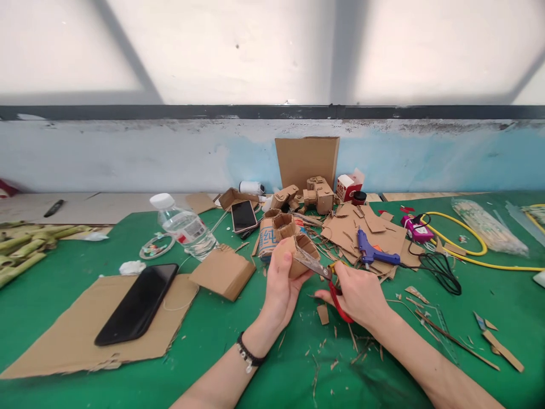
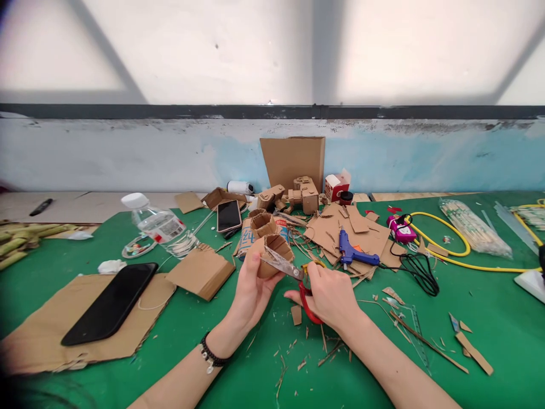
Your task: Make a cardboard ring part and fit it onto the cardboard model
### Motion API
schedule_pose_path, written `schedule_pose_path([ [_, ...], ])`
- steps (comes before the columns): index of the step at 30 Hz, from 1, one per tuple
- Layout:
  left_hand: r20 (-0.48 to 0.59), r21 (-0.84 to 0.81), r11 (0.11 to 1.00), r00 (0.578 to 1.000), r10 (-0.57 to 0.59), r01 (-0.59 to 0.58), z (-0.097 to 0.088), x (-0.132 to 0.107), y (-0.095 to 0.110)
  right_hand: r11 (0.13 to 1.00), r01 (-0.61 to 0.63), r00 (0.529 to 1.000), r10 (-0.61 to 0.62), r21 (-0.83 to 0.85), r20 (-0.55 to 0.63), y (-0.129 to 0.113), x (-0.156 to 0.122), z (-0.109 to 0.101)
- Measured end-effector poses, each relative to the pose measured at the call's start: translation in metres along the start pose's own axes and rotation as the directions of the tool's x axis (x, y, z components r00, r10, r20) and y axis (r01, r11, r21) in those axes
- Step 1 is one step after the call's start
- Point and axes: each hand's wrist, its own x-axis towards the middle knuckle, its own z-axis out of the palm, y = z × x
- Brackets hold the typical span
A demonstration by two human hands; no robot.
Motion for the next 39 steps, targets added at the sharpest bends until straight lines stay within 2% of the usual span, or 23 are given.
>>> schedule_pose_path([
  [5,0.037,0.031,1.0,0.999,-0.001,0.0,0.003,-0.006,-0.004,1.0,-0.015,1.0,0.015,0.011,0.006,-0.003,0.0,0.0],
  [13,0.007,0.027,0.999,0.999,0.04,-0.04,-0.002,0.003,0.003,0.997,-0.002,0.999,-0.001,0.071,0.044,0.004,0.002,0.0],
  [24,-0.033,0.035,0.999,0.999,0.028,-0.027,0.002,-0.004,-0.006,1.0,0.008,0.998,-0.006,-0.028,0.061,-0.003,0.0,0.007],
  [28,0.0,0.03,1.0,1.0,0.008,-0.008,0.001,0.0,-0.002,1.0,-0.001,0.999,-0.001,0.027,0.052,0.001,0.002,0.006],
  [32,0.013,0.012,1.0,1.0,0.01,-0.01,-0.003,0.006,0.003,0.995,-0.025,0.996,0.016,0.096,0.09,0.008,0.004,0.002],
  [39,0.003,0.019,1.0,1.0,0.012,-0.012,-0.002,0.003,0.0,0.998,0.008,0.995,-0.013,0.058,0.097,0.009,0.0,0.011],
])
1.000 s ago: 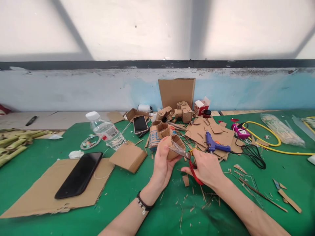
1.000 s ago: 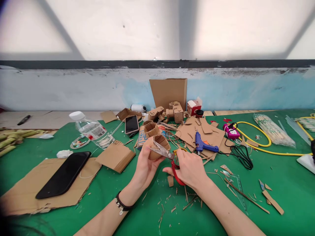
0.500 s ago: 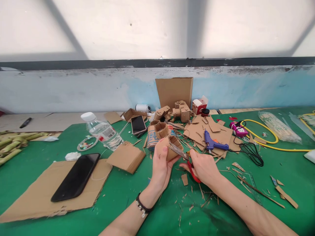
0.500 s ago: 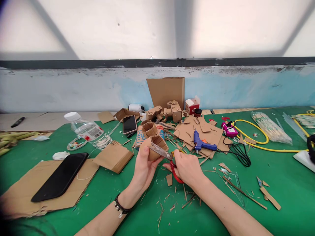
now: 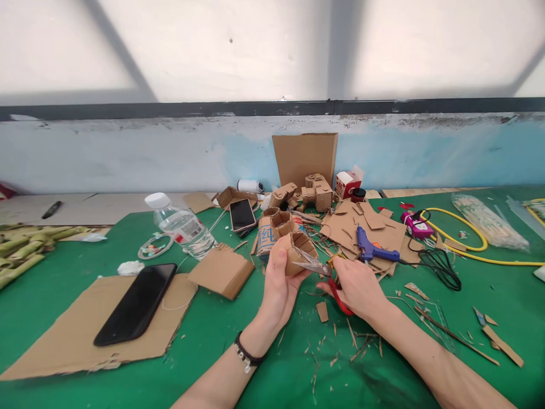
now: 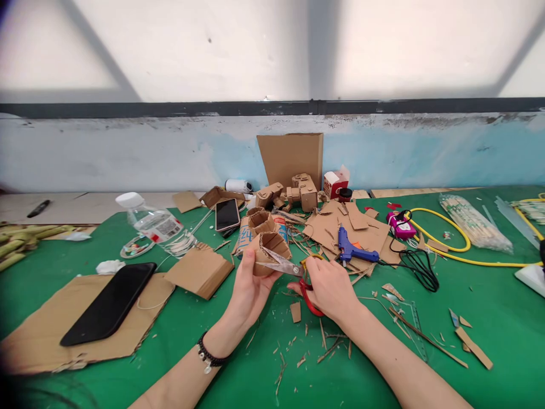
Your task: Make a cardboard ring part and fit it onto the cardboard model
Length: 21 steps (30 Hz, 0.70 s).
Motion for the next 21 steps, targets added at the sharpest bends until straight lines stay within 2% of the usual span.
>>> schedule_pose_path([
  [6,0.042,-0.019,0.999,0.998,-0.045,0.046,0.001,-0.003,-0.002,0.999,0.001,1.0,-0.002,-0.034,-0.029,0.002,0.0,-0.001],
  [11,0.081,-0.023,0.997,0.994,-0.067,0.069,-0.003,0.004,0.011,0.999,-0.021,1.0,0.021,0.029,-0.001,0.011,0.004,-0.01],
  [14,0.11,-0.012,0.984,0.979,-0.174,0.176,-0.01,0.011,0.019,0.989,-0.039,0.999,0.037,0.14,0.012,0.02,0.003,-0.008],
  [17,0.145,-0.023,0.954,0.945,-0.292,0.299,-0.017,0.016,0.022,0.957,-0.06,0.998,0.065,0.282,-0.007,0.03,0.002,-0.004],
  [21,0.187,-0.051,0.923,0.911,-0.367,0.382,-0.025,0.02,0.022,0.923,-0.023,0.999,0.03,0.383,-0.011,0.044,0.003,-0.006],
])
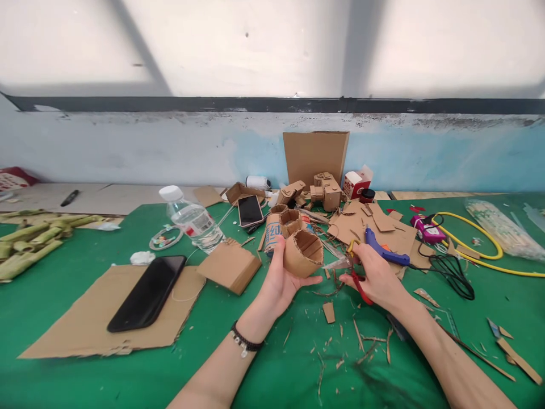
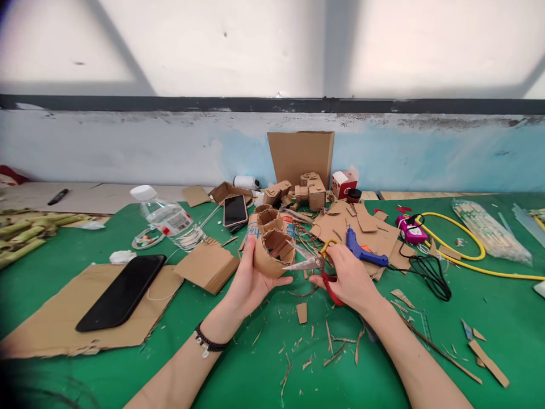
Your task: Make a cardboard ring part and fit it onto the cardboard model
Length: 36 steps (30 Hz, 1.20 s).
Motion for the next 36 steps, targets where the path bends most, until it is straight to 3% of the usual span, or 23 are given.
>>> schedule_pose_path([
  [9,0.179,0.145,0.971,0.96,-0.215,0.19,-0.004,-0.002,0.015,0.948,0.24,0.971,-0.231,-0.208,0.067,0.008,0.004,-0.017],
  [13,0.148,0.231,0.93,0.934,-0.324,0.286,-0.003,-0.002,0.015,0.912,0.279,0.959,-0.278,-0.3,0.047,0.007,0.006,-0.024],
  [18,0.029,0.177,0.97,0.984,-0.176,0.168,0.0,0.001,0.007,0.902,0.268,0.963,-0.252,-0.338,0.09,0.007,0.004,-0.026],
  [22,-0.025,0.147,0.987,0.998,-0.064,0.067,0.002,0.001,0.007,0.911,0.216,0.976,-0.198,-0.35,0.086,0.009,0.002,-0.024],
  [25,-0.05,0.081,0.994,0.997,-0.066,0.07,0.004,-0.001,0.011,0.914,0.183,0.983,-0.169,-0.362,0.073,0.011,0.002,-0.022],
  [29,0.001,0.014,0.993,0.993,-0.118,0.118,0.007,-0.003,0.012,0.921,0.14,0.99,-0.126,-0.365,0.063,0.011,0.001,-0.021],
  [36,-0.009,-0.013,0.997,0.997,-0.074,0.074,0.009,-0.003,0.006,0.928,0.079,0.997,-0.073,-0.363,0.03,0.008,0.001,-0.018],
])
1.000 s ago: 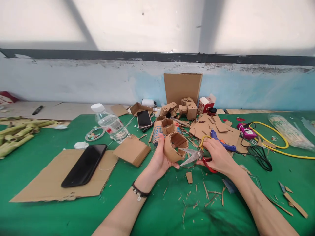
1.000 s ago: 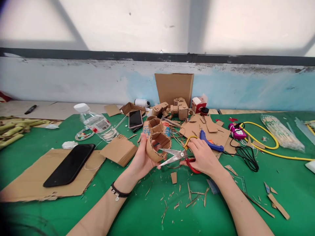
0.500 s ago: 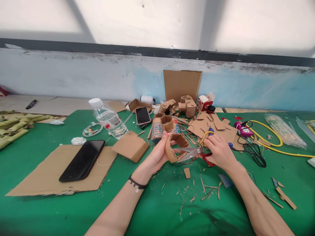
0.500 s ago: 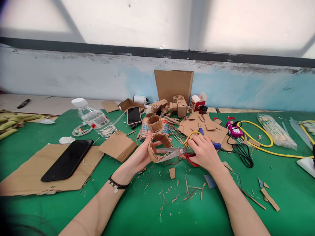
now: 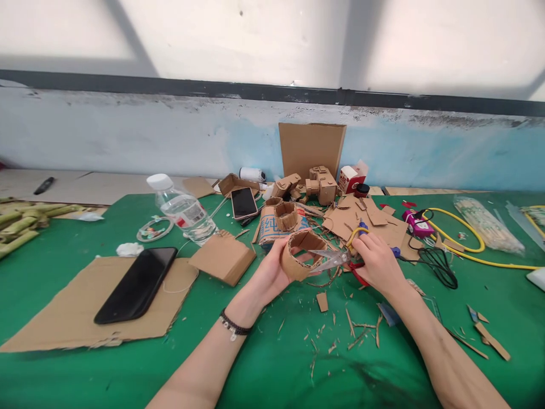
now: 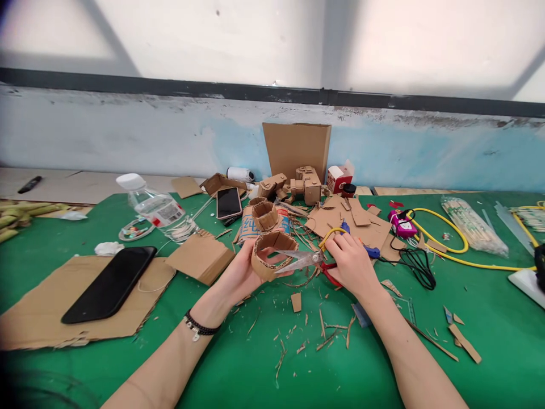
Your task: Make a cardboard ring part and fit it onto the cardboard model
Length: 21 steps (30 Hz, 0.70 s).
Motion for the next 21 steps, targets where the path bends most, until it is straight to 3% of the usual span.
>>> schedule_pose_path([
  [7,0.026,0.069,0.996,0.999,0.047,-0.048,0.007,-0.002,0.001,0.999,-0.038,0.999,0.037,0.028,0.03,-0.006,0.001,0.004],
  [11,0.028,0.111,0.986,0.992,0.122,-0.124,0.0,0.003,-0.005,0.994,-0.056,0.998,0.056,0.091,0.005,-0.005,0.001,0.007],
  [15,0.137,0.247,0.924,0.954,0.266,-0.293,-0.014,0.007,-0.01,0.986,-0.056,0.997,0.063,0.155,-0.041,0.0,0.002,0.004],
  [18,0.247,0.391,0.828,0.912,0.326,-0.402,-0.02,0.005,-0.006,0.985,-0.046,0.998,0.051,0.164,-0.029,0.004,0.001,0.001],
  [21,0.276,0.438,0.773,0.887,0.371,-0.46,-0.018,0.002,0.001,0.987,-0.037,0.999,0.037,0.155,0.003,0.007,0.0,0.001],
])
